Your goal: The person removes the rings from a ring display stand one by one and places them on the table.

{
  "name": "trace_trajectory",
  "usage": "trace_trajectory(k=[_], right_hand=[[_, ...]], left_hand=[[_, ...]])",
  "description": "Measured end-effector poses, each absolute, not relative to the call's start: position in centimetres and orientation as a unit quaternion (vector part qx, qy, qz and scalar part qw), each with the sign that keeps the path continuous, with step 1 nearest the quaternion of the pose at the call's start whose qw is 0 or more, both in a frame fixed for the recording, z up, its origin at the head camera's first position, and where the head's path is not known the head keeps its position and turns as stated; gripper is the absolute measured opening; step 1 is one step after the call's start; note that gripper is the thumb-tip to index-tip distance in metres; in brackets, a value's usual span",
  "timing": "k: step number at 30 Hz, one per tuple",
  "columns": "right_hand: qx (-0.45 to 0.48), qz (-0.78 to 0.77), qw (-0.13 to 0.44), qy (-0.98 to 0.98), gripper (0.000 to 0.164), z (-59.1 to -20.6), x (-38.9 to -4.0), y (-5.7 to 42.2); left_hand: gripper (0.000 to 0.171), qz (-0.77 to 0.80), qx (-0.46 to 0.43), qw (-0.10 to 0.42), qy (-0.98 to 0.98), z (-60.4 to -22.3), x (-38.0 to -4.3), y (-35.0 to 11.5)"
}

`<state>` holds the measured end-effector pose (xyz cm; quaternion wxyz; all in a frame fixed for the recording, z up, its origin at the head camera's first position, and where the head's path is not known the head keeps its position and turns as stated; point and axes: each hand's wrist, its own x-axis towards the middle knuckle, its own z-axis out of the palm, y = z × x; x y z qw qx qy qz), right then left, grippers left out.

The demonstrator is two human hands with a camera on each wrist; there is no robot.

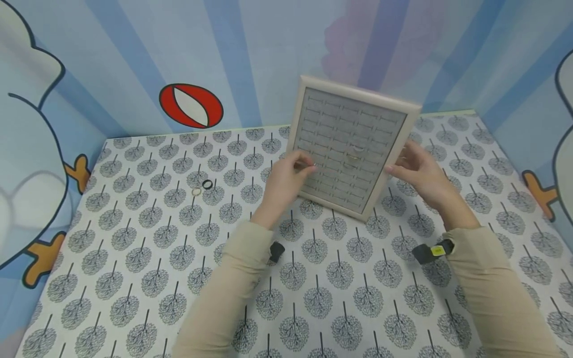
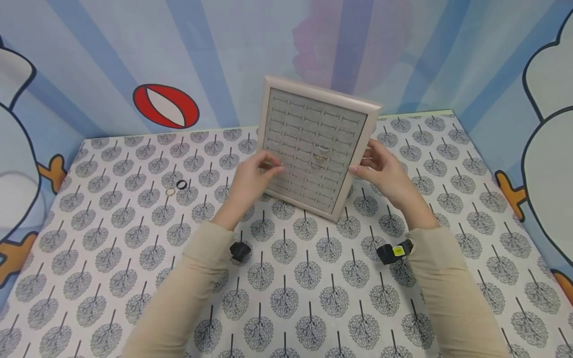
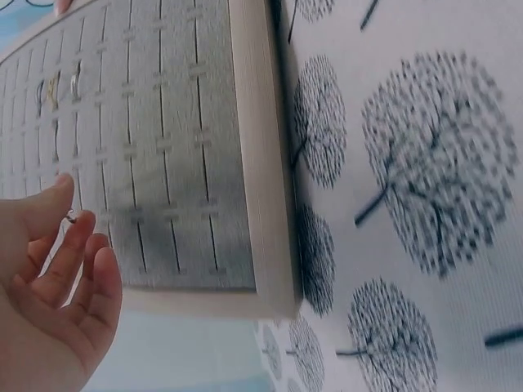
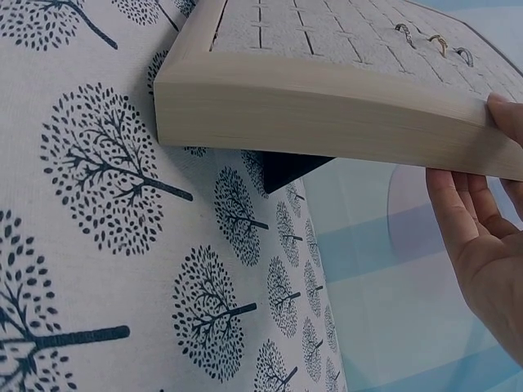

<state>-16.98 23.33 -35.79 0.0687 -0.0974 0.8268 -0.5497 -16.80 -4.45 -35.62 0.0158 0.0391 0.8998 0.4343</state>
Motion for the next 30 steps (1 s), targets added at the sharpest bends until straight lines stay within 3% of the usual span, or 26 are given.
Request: trace_trajectory(k=[12, 30], right_hand=[[-0.091, -0.55, 0.07, 0.827, 0.063, -35.8, -17.0, 23.4], [-0.082, -0.555, 0.072, 0.825, 0.06, -35.7, -16.9, 23.2]], left_hand=[[0.039, 0.438, -0.003, -0.025, 0.899, -36.7, -17.5, -8.2], [0.033, 0.352, -0.114, -0.062, 0.927, -39.8, -17.6, -15.1]])
